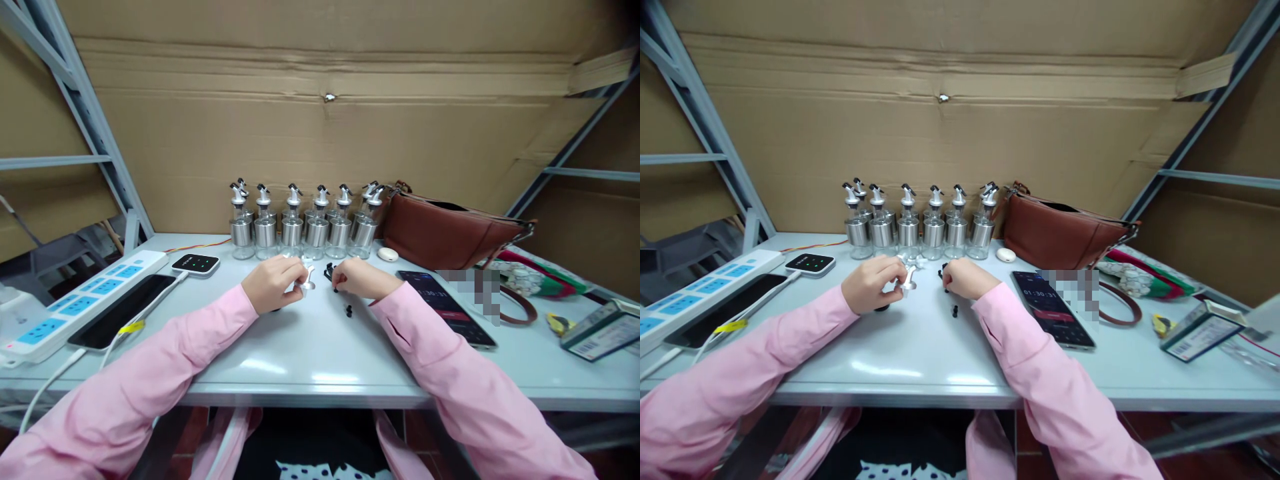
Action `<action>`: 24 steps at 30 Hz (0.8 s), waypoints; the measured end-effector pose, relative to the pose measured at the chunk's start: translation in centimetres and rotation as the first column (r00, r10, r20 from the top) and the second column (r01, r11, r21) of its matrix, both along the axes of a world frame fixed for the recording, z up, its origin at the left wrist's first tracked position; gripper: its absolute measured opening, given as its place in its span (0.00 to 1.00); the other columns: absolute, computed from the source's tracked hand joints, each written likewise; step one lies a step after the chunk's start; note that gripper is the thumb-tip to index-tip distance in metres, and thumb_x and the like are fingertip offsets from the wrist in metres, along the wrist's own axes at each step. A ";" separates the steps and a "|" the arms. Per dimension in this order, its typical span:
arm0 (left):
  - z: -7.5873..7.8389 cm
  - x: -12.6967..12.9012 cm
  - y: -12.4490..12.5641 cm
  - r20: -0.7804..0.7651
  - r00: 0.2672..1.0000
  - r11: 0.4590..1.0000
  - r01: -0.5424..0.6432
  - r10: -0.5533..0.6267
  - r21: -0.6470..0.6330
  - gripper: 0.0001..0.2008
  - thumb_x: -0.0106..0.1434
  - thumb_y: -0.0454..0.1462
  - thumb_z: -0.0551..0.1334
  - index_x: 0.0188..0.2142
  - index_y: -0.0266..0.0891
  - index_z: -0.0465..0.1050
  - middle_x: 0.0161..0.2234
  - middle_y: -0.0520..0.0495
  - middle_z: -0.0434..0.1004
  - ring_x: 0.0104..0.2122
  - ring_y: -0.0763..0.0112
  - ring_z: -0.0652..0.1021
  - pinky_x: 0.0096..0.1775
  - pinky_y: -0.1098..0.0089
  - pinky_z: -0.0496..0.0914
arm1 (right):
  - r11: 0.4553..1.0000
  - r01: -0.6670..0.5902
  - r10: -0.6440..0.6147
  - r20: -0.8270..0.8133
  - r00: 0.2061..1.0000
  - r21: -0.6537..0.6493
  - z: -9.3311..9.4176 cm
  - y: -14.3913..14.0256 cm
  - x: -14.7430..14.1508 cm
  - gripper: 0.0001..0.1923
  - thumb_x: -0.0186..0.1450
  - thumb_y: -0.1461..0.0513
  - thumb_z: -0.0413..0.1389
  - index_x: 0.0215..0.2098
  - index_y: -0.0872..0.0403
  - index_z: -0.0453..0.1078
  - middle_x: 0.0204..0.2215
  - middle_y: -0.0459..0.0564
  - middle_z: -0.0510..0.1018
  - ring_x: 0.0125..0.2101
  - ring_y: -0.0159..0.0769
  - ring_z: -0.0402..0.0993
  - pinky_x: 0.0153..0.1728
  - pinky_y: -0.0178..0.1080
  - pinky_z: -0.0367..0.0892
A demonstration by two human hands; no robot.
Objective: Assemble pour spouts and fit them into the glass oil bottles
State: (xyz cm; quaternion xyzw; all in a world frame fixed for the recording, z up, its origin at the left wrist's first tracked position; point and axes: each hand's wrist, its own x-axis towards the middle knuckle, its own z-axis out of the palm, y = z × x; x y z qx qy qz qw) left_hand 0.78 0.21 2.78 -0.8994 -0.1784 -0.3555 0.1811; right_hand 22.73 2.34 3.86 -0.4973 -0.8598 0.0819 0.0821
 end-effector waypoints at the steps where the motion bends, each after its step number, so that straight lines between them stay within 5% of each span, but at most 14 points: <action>1: 0.0 0.0 0.0 0.000 1.000 1.000 -0.002 0.002 0.000 0.05 0.54 0.28 0.53 0.28 0.39 0.61 0.25 0.51 0.71 0.23 0.73 0.67 0.29 0.72 0.61 | 1.000 -0.003 0.003 0.002 1.000 -0.003 0.0 0.0 -0.1 0.12 0.50 0.74 0.55 0.24 0.56 0.77 0.23 0.50 0.79 0.25 0.35 0.73 0.29 0.33 0.62; 17: 0.0 0.1 -0.1 0.009 1.000 1.000 0.016 -0.016 0.011 0.06 0.53 0.27 0.53 0.28 0.39 0.61 0.25 0.51 0.70 0.23 0.73 0.65 0.28 0.73 0.61 | 0.989 -0.051 0.053 0.017 0.998 -0.138 0.4 -0.5 -1.0 0.07 0.52 0.68 0.58 0.29 0.58 0.78 0.26 0.50 0.81 0.27 0.33 0.73 0.29 0.31 0.63; 24: 0.0 0.1 0.0 0.017 1.000 0.999 0.025 -0.026 0.023 0.05 0.54 0.28 0.53 0.28 0.39 0.62 0.24 0.51 0.70 0.22 0.73 0.65 0.27 0.74 0.61 | 0.877 -0.245 0.187 -0.177 0.966 -0.413 0.5 -1.3 -1.6 0.08 0.51 0.63 0.61 0.29 0.58 0.78 0.23 0.48 0.79 0.23 0.30 0.69 0.26 0.31 0.62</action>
